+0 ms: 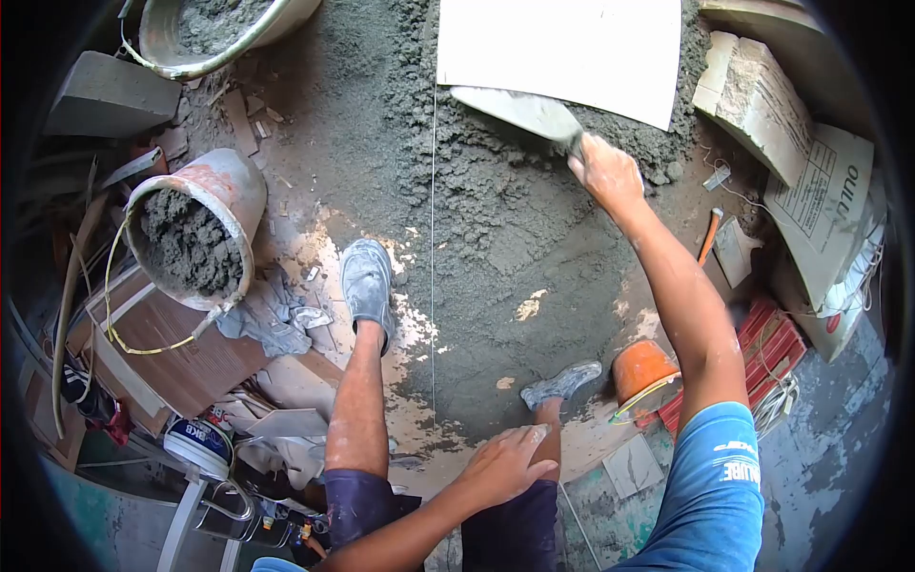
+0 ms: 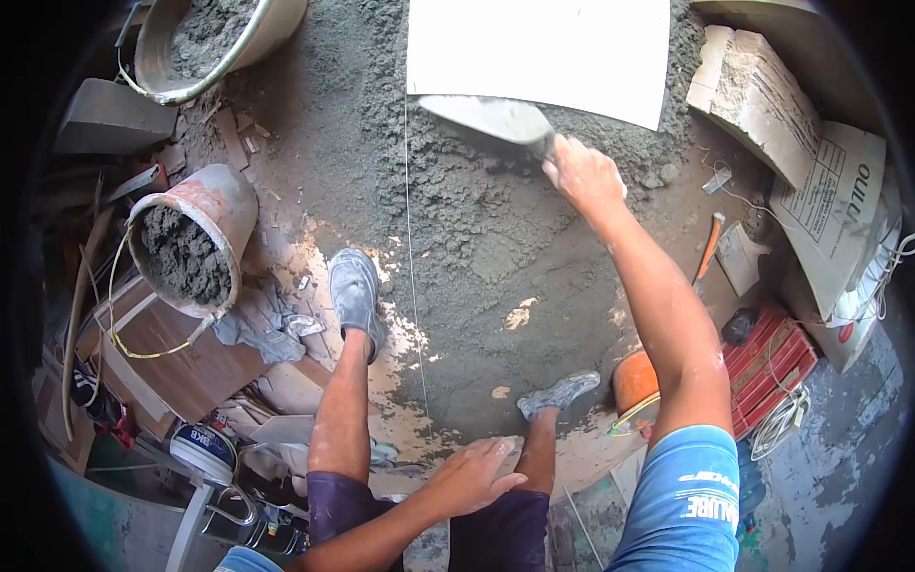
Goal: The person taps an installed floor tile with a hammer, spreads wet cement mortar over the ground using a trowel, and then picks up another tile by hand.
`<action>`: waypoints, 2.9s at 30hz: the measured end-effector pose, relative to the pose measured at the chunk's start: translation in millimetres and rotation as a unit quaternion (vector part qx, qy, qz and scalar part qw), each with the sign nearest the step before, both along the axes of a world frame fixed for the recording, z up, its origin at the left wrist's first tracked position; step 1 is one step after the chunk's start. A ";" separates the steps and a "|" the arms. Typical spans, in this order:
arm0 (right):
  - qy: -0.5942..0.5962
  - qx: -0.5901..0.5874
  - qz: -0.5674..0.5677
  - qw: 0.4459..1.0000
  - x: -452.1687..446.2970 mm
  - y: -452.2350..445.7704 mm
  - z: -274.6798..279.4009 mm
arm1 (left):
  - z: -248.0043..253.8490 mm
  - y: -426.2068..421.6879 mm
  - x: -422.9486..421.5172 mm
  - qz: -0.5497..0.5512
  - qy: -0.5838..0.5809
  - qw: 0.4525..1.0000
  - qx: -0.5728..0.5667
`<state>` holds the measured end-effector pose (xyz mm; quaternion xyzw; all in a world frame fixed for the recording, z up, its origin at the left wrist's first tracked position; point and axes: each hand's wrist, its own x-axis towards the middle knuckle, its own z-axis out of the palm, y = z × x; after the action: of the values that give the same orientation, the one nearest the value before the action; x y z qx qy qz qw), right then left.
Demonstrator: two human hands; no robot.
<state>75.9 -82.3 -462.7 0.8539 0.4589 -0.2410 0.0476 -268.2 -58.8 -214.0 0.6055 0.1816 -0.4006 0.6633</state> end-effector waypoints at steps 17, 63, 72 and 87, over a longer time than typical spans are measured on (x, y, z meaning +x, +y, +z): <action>0.032 -0.016 -0.006 0.999 2.8 15.8 37.3 | -4.0 -8.7 -4.9 0.003 -0.006 1.000 0.005; 0.003 -0.054 -0.060 0.997 61.4 -105.4 15.9 | -12.5 -33.6 3.7 -0.060 0.014 0.998 0.034; -0.002 -0.093 0.005 0.996 -10.9 -84.3 9.9 | -7.7 -16.3 9.6 -0.006 0.016 1.000 0.004; 0.000 0.044 -0.053 0.998 -69.1 -1.1 110.7 | 5.7 35.7 8.2 0.083 -0.016 0.996 -0.003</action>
<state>6.7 -83.4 -352.0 0.8783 0.4234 -0.2223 -0.0028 -260.0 -23.1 -208.3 0.5928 0.2191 -0.3350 0.6989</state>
